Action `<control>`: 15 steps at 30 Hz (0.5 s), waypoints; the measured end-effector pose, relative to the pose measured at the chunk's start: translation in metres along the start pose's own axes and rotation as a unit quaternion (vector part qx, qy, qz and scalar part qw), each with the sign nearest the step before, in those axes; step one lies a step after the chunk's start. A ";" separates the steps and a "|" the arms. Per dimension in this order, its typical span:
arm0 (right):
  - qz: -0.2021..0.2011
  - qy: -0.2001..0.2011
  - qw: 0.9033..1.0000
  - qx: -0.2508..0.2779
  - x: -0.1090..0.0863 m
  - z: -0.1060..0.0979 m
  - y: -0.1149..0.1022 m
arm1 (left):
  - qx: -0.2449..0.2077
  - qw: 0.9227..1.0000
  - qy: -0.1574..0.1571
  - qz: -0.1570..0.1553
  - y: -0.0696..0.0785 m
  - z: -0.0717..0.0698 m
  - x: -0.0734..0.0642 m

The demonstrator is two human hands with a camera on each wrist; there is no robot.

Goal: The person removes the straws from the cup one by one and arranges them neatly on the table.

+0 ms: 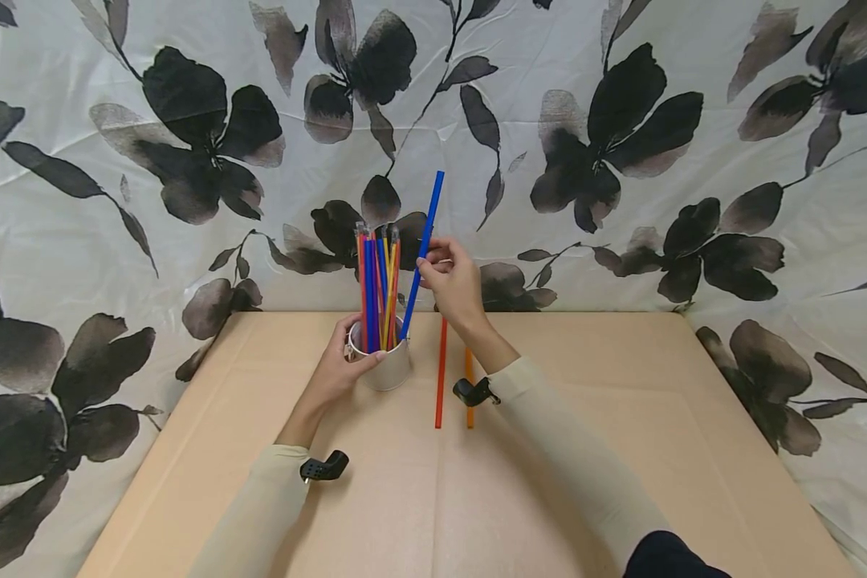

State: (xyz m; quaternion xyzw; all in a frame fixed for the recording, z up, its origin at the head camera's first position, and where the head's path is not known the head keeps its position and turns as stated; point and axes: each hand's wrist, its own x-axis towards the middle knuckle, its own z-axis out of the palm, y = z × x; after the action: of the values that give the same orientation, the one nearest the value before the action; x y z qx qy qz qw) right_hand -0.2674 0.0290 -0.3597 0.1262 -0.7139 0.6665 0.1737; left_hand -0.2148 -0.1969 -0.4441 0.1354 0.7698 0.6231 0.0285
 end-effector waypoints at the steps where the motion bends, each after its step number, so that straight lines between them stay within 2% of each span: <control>1: 0.003 0.000 1.000 0.000 0.000 -0.002 0.000 | 0.000 1.000 0.000 0.000 0.000 0.000 0.000; 8: 0.034 0.000 0.999 -0.024 0.000 -0.018 0.005 | -0.008 1.000 0.004 0.001 -0.002 0.000 0.000; 15: 0.076 -0.009 0.996 -0.041 -0.003 -0.041 0.021 | -0.013 1.000 0.006 0.008 -0.005 0.000 0.002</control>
State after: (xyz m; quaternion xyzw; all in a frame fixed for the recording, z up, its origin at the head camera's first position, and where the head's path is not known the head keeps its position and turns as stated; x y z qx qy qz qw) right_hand -0.2695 0.0718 -0.3777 0.0703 -0.7498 0.6468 0.1207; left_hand -0.2175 -0.1976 -0.4491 0.1374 0.7606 0.6342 0.0210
